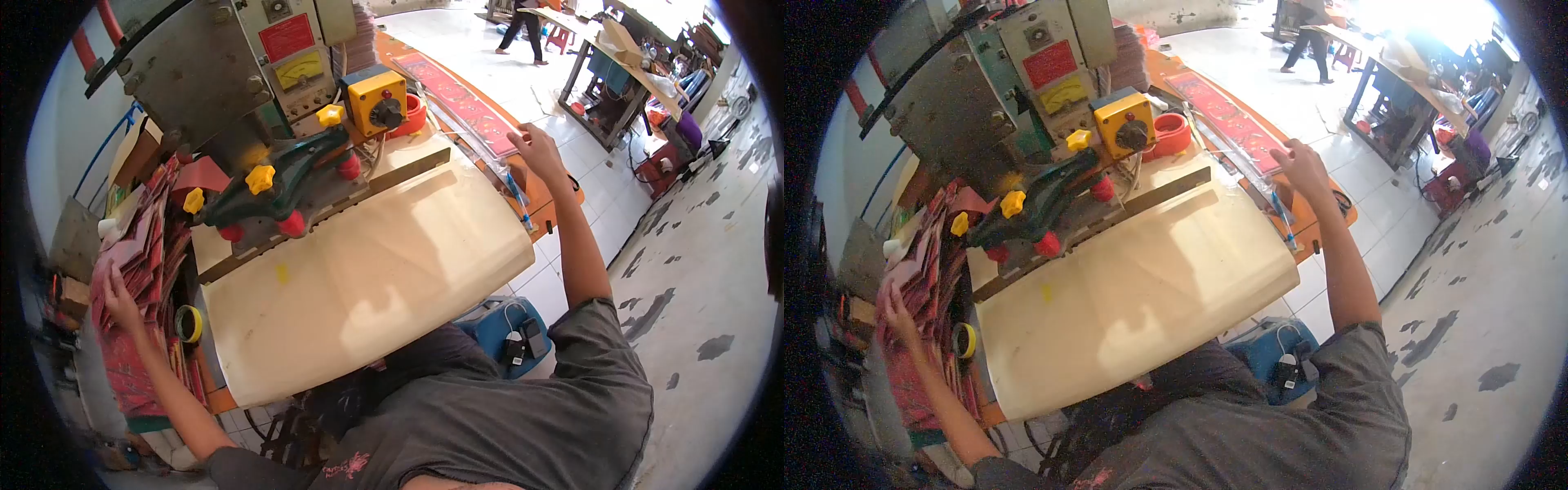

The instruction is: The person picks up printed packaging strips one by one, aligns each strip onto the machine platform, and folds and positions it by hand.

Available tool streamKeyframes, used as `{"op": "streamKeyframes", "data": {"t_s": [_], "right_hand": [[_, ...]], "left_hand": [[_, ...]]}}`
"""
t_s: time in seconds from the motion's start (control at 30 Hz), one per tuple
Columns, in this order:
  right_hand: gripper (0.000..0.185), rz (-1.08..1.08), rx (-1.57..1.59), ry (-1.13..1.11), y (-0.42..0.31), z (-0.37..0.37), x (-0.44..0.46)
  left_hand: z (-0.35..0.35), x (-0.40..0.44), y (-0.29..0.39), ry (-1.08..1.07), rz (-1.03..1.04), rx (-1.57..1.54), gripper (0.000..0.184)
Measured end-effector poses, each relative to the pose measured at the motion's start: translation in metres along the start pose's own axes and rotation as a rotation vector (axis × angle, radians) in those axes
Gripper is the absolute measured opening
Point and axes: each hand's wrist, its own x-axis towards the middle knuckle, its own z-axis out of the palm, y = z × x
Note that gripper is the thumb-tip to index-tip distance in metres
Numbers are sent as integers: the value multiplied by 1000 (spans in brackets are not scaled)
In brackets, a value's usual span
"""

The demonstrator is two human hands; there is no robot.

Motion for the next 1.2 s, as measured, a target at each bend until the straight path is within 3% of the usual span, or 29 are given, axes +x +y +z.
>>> {"op": "streamKeyframes", "data": {"t_s": [0.03, 0.07, 0.13, 0.27, 0.4, 0.5, 0.6, 0.67, 0.7, 0.77, 0.8, 0.87, 1.0, 1.07, 1.13, 1.2], "right_hand": [[59, 28, -205, 55, 18, 8, 14], [59, 22, -205, 56, 26, 13, 22], [79, 140, -391, -10, 33, 20, 34], [79, 99, -502, -143, 34, 23, 51], [73, 138, -333, -171, 40, 26, 60], [67, 146, -200, -109, 68, 35, 68], [57, 216, -13, -129, 79, 33, 75], [51, 299, 87, -182, 88, 32, 84], [44, 277, 9, -167, 97, 36, 92], [38, 258, -68, -147, 111, 42, 96], [33, 258, -44, -117, 115, 46, 96], [29, 259, -17, -89, 120, 52, 94], [29, 303, 121, 72, 123, 59, 94], [29, 359, 172, 100, 135, 62, 101], [32, 355, 270, 205, 158, 69, 111], [32, 435, 413, 213, 116, 43, 88]], "left_hand": [[-2, -15, 19, 7, -4, -2, 45], [-6, -28, 33, 68, -3, -47, 44], [-17, -42, 32, 111, 185, -121, 43], [-25, -104, 88, 166, 263, -107, 42], [-29, -173, 152, 144, 77, -271, 36], [-61, -207, 171, -531, 173, -378, 26], [-58, -223, 256, -1154, 171, -306, 19], [-37, -232, 278, -1478, 159, -568, 21], [-29, -243, 282, -1480, 163, -570, 21], [-10, -268, 280, -1695, 149, -649, 25], [-3, -278, 278, -1696, 151, -649, 25], [7, -298, 267, -1804, 107, -295, 29], [36, -368, 202, -1712, 79, -273, 30], [52, -392, 171, -1724, 22, 106, 31], [69, -420, 125, -1645, 40, 260, 33], [81, -435, 95, -1558, 57, 408, 36]]}}
